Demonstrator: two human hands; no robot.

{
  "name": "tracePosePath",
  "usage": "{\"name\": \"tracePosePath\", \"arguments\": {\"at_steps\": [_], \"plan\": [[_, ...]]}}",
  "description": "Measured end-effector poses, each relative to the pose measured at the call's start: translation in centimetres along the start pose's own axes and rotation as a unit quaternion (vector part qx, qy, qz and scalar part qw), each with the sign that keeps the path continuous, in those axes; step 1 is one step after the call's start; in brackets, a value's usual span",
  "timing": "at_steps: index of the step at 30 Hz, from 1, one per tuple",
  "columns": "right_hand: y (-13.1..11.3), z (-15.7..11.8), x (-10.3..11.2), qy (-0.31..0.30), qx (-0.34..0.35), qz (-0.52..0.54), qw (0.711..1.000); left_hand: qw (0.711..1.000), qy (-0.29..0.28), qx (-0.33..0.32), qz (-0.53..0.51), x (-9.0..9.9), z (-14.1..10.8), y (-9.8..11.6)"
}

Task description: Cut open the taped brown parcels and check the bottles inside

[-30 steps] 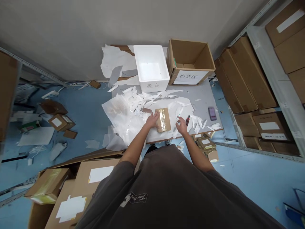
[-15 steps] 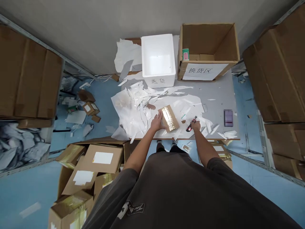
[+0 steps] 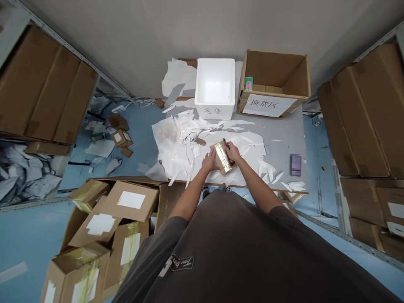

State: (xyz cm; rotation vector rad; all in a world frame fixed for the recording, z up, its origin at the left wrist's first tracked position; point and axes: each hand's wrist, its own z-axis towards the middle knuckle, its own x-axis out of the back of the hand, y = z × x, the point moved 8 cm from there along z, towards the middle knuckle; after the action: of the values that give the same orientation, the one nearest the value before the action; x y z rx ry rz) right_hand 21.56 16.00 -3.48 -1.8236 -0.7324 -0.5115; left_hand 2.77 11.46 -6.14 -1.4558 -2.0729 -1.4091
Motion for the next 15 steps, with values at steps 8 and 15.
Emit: {"name": "tracePosePath", "arguments": {"at_steps": [8,15], "plan": [[-4.8,0.2,-3.0,-0.076,-0.015,-0.217,0.973,1.0,-0.002,0.008,-0.006,-0.4,0.1,0.1],[-4.2,-3.0,-3.2,-0.209,-0.063,-0.316,0.923,0.996,-0.012,0.035,0.085,0.2,-0.5,0.8]]}}
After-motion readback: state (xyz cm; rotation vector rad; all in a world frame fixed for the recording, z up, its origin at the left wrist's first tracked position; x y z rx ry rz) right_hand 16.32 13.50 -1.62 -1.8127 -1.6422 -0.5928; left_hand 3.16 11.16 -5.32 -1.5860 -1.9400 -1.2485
